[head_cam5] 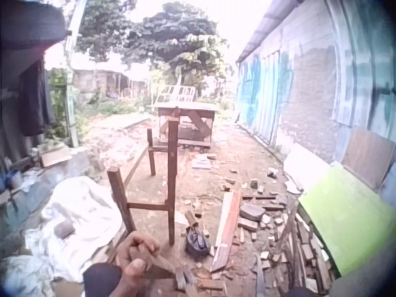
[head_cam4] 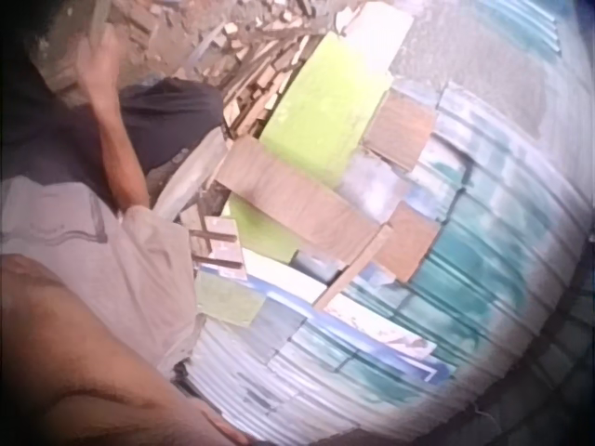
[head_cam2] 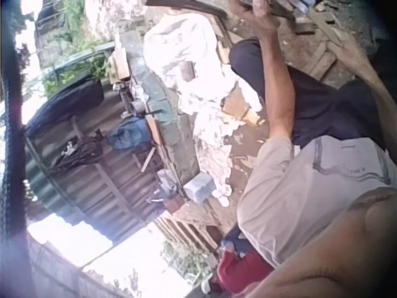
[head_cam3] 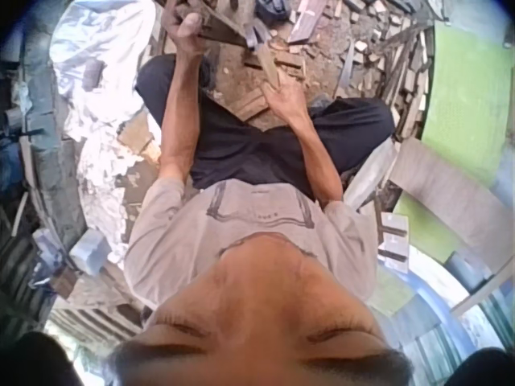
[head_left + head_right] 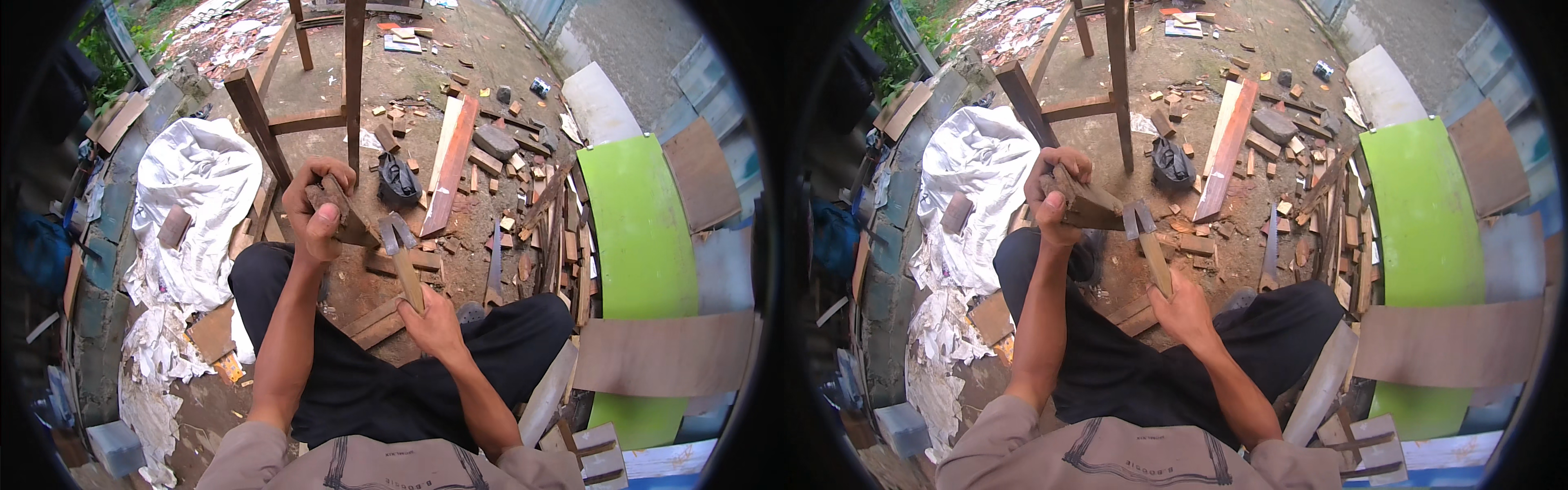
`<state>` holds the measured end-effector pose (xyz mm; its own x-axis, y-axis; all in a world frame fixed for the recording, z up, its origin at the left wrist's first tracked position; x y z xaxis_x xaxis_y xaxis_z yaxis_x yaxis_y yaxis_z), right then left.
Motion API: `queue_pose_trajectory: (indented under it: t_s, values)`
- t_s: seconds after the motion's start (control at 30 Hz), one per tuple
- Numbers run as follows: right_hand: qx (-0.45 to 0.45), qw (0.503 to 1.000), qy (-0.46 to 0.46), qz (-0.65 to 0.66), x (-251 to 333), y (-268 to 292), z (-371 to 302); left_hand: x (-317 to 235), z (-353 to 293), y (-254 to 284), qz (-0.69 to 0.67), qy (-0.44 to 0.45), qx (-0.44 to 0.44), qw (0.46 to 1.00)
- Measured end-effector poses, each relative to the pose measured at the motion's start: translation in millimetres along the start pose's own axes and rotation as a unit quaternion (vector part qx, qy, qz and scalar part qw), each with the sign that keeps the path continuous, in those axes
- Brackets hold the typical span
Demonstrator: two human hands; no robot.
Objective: The person sits on the ground and uses a hammer to strike a wooden plank held between their legs. They repeatedly hit the plank, reposition it, and continue hammering until the plank breaks into smaller pieces.
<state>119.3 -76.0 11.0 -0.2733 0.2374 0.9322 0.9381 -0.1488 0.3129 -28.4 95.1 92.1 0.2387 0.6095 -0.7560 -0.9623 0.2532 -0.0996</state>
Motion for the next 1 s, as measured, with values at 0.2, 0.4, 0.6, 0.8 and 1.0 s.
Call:
queue_pose_trajectory:
  t_s: [0.2, 0.4, 0.6, 0.8, 1.0]
  values:
    - [-0.032, 0.994, -0.034, 0.095, -16.5, 3.3, -3.6, 0.1, -1.4, 8.1, -0.024, 0.019, -0.019, 0.999]
    - [-0.073, 0.967, 0.132, 0.205, 14.1, 2.6, 4.0, -0.6, 0.6, 7.9, -0.036, 0.019, -0.026, 0.999]
    - [-0.057, 0.998, 0.001, -0.002, -44.2, -35.7, 21.2, 4.1, 2.4, 17.4, -0.03, 0.011, -0.052, 0.998]
    - [-0.035, 0.989, -0.073, 0.124, -65.8, -33.9, 10.3, 7.9, 0.5, 37.2, -0.026, -0.016, -0.105, 0.994]
    - [-0.05, 0.947, 0.077, 0.309, 16.4, -20.1, 15.6, 17.0, 6.3, 59.6, 0.007, -0.043, -0.14, 0.989]
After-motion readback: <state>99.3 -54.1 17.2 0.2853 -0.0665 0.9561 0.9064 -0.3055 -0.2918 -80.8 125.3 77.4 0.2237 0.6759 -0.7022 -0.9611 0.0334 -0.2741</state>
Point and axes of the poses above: each hand's wrist, its own z-axis towards the middle knuckle, its own y-axis out of the back of the hand, x = y × z, the point moved 4 cm from there along z, towards the middle knuckle, and after that the axes turned 8 degrees about z, right-handed, at the moved point
